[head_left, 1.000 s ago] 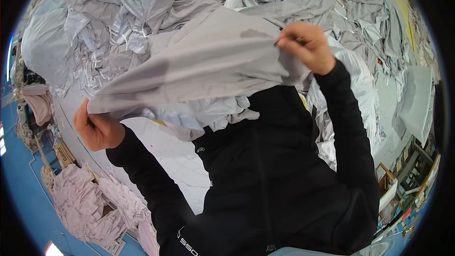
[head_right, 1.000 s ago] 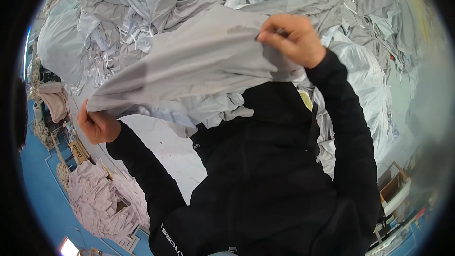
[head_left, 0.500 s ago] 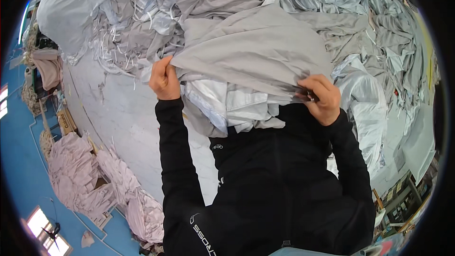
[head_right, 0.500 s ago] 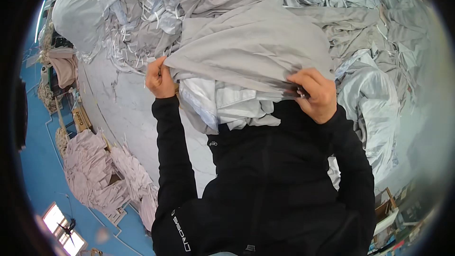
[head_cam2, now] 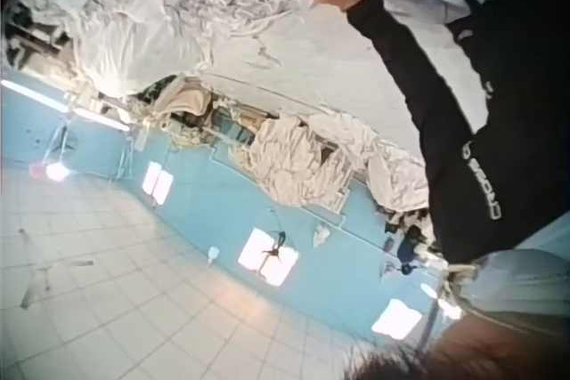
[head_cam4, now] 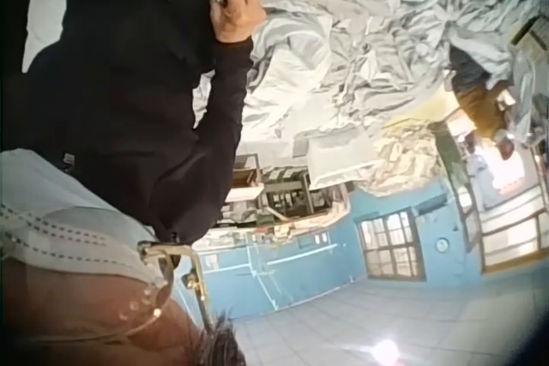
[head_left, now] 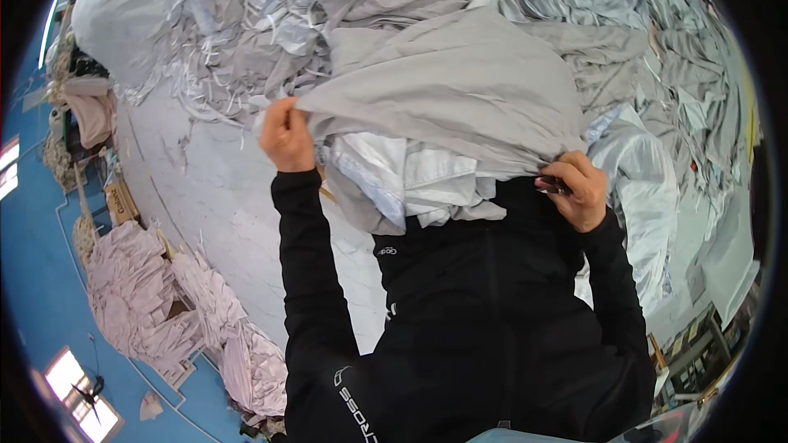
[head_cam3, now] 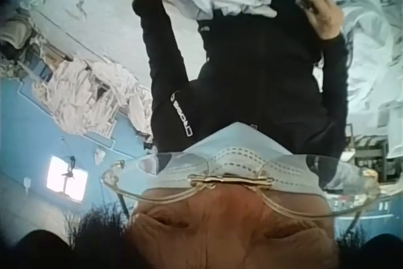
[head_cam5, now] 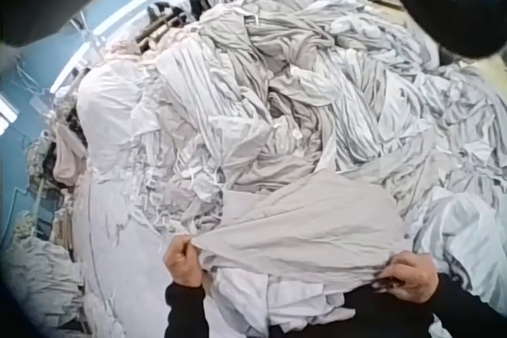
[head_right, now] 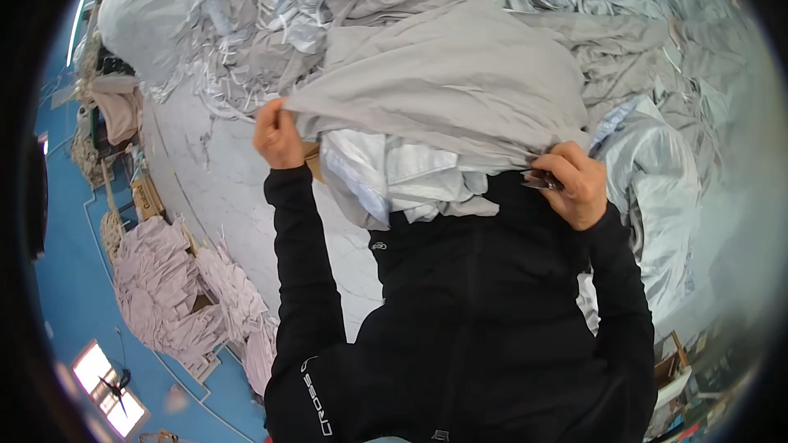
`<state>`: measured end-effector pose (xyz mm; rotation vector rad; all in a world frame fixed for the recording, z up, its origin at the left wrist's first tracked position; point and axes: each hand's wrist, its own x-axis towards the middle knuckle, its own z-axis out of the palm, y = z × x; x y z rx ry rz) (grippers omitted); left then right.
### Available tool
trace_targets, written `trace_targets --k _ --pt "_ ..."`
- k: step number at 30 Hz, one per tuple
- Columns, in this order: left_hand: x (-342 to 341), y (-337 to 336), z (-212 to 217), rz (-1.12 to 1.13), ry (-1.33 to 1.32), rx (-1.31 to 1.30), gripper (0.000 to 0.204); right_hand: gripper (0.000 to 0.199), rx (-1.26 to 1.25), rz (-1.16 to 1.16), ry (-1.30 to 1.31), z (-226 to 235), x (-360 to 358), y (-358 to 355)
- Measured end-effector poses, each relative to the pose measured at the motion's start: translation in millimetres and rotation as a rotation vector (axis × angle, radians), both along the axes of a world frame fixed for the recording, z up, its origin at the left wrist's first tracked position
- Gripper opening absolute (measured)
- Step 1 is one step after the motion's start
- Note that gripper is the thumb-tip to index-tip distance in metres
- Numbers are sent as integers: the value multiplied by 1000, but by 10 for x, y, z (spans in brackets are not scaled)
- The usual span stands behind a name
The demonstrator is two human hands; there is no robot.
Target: Inspect and trim excess threads from fabric pieces using a small hand tool.
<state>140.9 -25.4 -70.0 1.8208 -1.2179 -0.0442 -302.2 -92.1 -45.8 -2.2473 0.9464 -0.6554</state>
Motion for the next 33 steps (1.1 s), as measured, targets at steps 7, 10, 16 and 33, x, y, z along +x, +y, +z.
trace_targets --k 7,10,16,33 --pt "-686 218 685 -39 45 82 22 16 206 3 -221 340 514 -212" --pt "-1037 139 734 3 721 176 27 13 344 48 -290 462 1026 -314" --pt "-1065 -153 377 66 1116 260 23 28 366 93 -219 9 1840 -585" --pt "-1095 -284 223 8 1218 76 10 22 399 83 -360 -139 2202 -600"
